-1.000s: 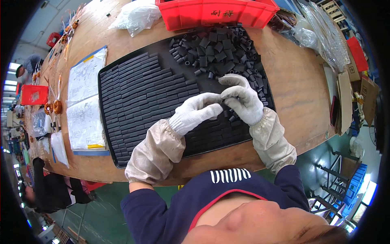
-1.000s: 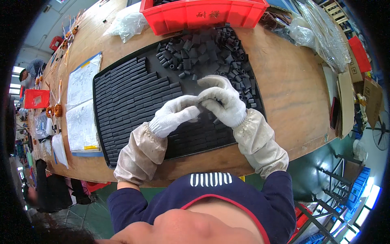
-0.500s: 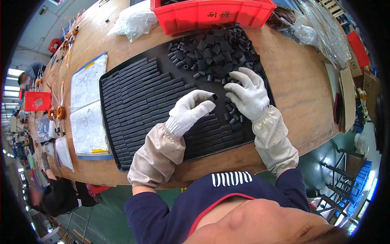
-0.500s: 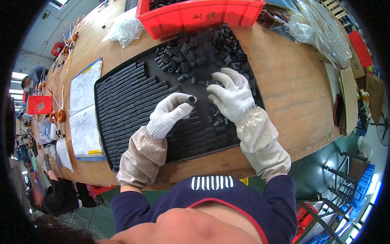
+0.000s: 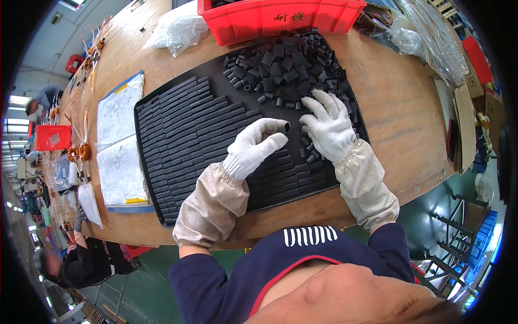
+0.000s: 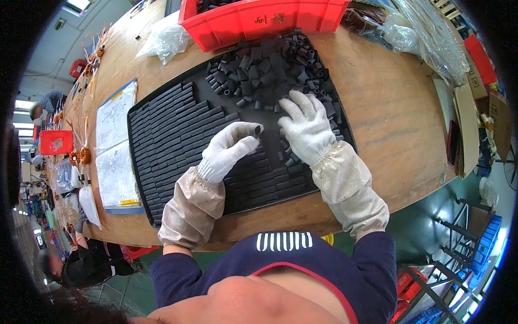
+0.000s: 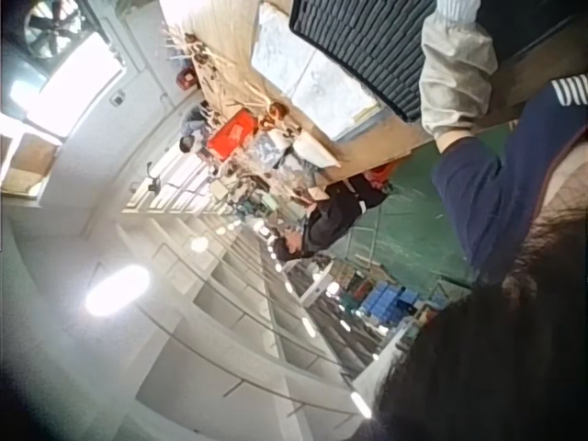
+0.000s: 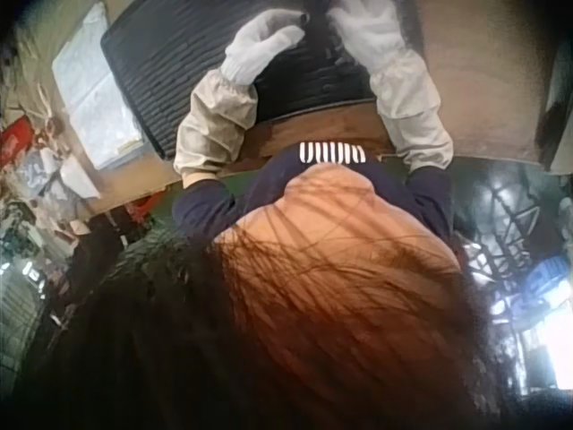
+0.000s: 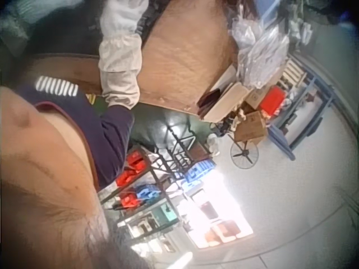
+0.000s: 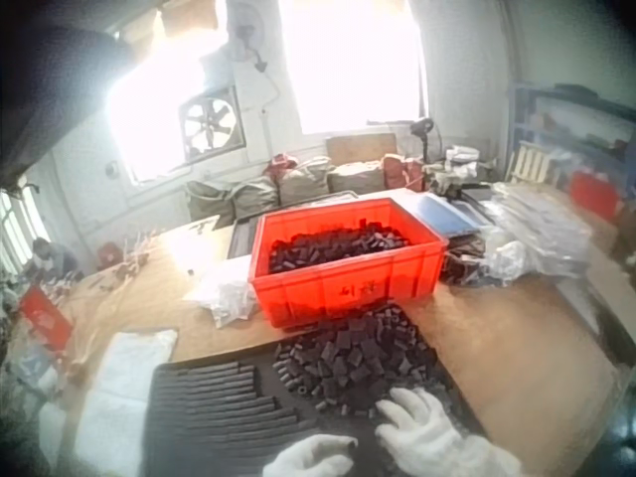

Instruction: The person repeatedly picks small black cylindrical parts from a pile and inserts them into a black tray with rows of slots. They handle the parts one at a time, aligning and placing them into the tray until the tray is filled.

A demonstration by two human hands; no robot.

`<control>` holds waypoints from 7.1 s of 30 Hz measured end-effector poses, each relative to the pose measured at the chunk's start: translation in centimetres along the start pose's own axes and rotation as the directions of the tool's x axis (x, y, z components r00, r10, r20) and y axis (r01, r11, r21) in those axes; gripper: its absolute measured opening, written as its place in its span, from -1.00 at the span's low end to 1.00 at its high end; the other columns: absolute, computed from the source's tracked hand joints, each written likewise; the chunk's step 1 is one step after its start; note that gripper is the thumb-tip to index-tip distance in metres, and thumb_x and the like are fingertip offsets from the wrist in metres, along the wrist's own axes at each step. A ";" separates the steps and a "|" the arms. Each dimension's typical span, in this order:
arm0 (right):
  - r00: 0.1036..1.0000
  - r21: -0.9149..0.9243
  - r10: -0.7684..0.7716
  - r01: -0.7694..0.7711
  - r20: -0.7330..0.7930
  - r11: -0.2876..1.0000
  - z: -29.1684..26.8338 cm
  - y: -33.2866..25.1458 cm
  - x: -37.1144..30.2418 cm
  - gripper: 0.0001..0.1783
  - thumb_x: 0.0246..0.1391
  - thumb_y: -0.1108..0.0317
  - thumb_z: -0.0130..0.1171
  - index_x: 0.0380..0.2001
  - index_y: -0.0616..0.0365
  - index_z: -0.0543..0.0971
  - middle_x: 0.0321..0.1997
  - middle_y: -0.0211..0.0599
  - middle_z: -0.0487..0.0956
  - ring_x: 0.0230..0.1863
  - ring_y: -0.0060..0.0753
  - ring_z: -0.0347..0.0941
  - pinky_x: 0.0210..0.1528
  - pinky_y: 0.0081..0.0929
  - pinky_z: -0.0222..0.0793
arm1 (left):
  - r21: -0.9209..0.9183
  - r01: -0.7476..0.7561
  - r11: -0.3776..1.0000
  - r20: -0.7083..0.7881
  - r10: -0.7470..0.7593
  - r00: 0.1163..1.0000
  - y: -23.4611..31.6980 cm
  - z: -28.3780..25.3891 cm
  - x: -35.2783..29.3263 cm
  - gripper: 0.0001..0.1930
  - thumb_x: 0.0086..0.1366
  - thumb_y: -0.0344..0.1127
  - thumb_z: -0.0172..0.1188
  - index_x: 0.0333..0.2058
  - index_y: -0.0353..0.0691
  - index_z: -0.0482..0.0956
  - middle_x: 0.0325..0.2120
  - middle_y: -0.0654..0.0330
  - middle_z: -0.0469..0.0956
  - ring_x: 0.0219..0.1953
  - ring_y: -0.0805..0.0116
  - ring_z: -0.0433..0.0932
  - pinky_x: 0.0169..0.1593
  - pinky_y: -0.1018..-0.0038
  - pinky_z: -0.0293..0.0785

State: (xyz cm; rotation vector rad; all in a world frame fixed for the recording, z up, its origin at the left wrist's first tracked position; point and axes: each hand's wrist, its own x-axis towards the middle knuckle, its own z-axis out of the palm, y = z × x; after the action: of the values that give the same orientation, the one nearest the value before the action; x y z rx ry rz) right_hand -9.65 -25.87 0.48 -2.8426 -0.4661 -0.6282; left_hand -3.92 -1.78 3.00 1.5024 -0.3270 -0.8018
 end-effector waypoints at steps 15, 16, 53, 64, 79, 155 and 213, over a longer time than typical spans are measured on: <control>0.973 0.460 0.037 0.073 -0.227 0.885 -1.5 -1.0 1.5 -0.69 -0.01 0.49 0.44 -0.16 0.02 0.66 -0.15 -0.36 0.69 -0.02 -0.12 0.64 0.26 -0.04 0.43 | 0.113 0.005 0.994 -0.014 -0.003 1.000 -0.5 0.3 0.3 -0.65 0.44 -0.32 0.28 0.12 -0.34 0.58 -0.13 0.23 0.65 -0.13 0.53 0.59 0.03 0.54 0.56; 0.971 0.483 0.036 0.085 -0.236 0.872 -1.5 -1.0 1.4 -0.69 -0.02 0.50 0.43 -0.16 0.03 0.66 -0.15 -0.34 0.69 -0.02 -0.11 0.64 0.24 -0.05 0.45 | 0.129 0.002 0.992 -0.025 0.001 1.000 -0.5 0.4 0.3 -0.66 0.44 -0.32 0.28 0.11 -0.34 0.58 -0.14 0.23 0.65 -0.13 0.52 0.60 0.03 0.53 0.56; 0.961 0.283 -0.180 0.116 0.212 0.952 -2.4 0.0 -0.1 -0.59 -0.28 0.12 0.58 -0.31 0.01 0.71 0.18 -0.21 0.54 0.42 0.12 0.31 0.40 0.16 0.26 | 0.398 -0.184 0.899 -0.019 0.209 0.978 0.3 1.1 -0.4 -0.72 0.39 -0.37 0.32 0.04 -0.28 0.66 -0.19 0.19 0.63 -0.15 0.46 0.60 -0.07 0.50 0.57; 0.972 0.259 -0.152 0.103 0.177 0.960 -2.6 1.6 0.1 -0.68 -0.18 0.26 0.50 -0.29 0.02 0.66 0.13 -0.24 0.59 0.38 0.04 0.38 0.34 0.05 0.33 | 0.838 -0.490 0.239 0.285 0.573 0.768 -2.2 3.4 -0.4 -0.62 0.02 -0.28 0.51 -0.13 -0.03 0.68 0.02 0.15 0.54 0.11 -0.02 0.52 0.12 0.11 0.50; 0.922 0.491 0.231 -0.052 -0.311 0.869 -3.9 3.5 1.3 -0.73 0.00 0.53 0.41 -0.18 0.13 0.68 -0.17 -0.24 0.71 -0.08 -0.05 0.63 0.06 -0.19 0.51 | 0.830 -0.538 0.145 0.383 0.552 0.741 -2.3 3.3 -0.2 -0.45 0.02 -0.27 0.51 0.05 0.04 0.61 0.12 0.14 0.50 0.19 -0.02 0.49 0.19 0.08 0.46; 0.929 0.261 -0.061 0.165 -0.366 0.951 -4.3 3.9 -6.9 -0.49 -0.39 0.48 0.43 -0.20 -0.15 0.74 -0.18 -0.39 0.60 -0.05 -0.10 0.57 0.10 -0.09 0.53 | 0.293 0.016 0.956 0.103 -0.048 0.993 0.8 10.8 1.7 -0.57 0.36 -0.28 0.41 0.13 -0.29 0.59 -0.11 0.26 0.66 -0.12 0.56 0.58 0.01 0.55 0.53; 0.971 0.666 0.128 0.042 -0.204 0.745 -4.8 4.4 -7.0 -0.64 -0.16 0.50 0.54 -0.22 0.07 0.68 -0.12 -0.25 0.70 0.01 -0.07 0.62 0.09 -0.18 0.53 | -0.017 0.035 0.999 0.146 -0.032 0.989 -1.0 10.5 2.1 -0.53 0.48 -0.20 0.29 0.22 -0.37 0.53 -0.04 0.19 0.65 -0.09 0.50 0.59 0.04 0.50 0.56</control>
State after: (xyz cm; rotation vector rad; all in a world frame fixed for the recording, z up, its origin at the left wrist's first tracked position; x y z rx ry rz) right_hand -16.00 -32.96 1.13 -2.0546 -0.4623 -0.6227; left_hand -9.54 -10.86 2.35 1.4373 -0.4029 -0.9416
